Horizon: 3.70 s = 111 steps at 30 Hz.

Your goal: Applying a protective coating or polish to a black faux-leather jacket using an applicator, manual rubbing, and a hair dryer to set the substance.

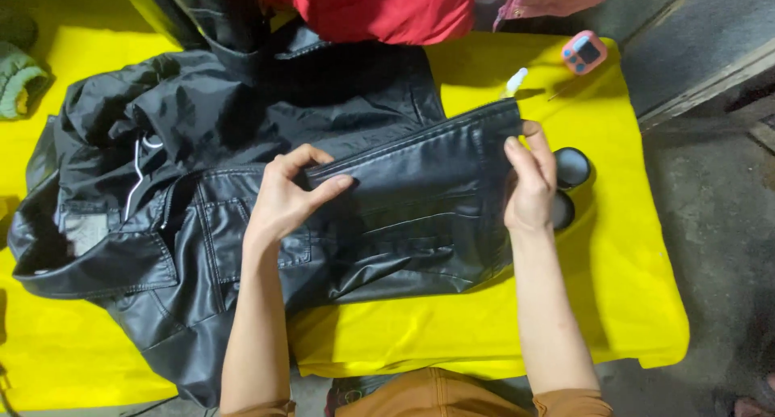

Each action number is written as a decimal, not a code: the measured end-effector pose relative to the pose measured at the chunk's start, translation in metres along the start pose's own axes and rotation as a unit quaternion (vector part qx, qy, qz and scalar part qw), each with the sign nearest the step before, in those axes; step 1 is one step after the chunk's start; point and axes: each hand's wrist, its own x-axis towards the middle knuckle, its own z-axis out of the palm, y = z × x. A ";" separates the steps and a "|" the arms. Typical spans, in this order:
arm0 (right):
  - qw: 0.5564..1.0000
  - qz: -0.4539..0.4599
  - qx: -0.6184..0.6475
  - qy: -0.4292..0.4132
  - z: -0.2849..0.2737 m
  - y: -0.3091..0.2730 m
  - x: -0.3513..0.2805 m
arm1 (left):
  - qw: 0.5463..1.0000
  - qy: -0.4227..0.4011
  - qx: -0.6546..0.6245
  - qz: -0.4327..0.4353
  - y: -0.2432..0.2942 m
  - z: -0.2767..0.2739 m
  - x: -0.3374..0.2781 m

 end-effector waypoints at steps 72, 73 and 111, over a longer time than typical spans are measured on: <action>0.723 -0.085 -0.657 -0.197 0.035 0.111 -0.040 | 0.896 -0.071 0.439 -0.002 -0.103 0.128 -0.020; 0.699 -0.035 -0.679 -0.219 0.035 0.116 -0.037 | 0.902 -0.063 0.428 -0.005 -0.103 0.129 -0.017; 0.702 -0.142 -0.656 -0.237 0.069 0.140 -0.046 | 0.909 0.031 0.413 0.046 -0.131 0.132 -0.022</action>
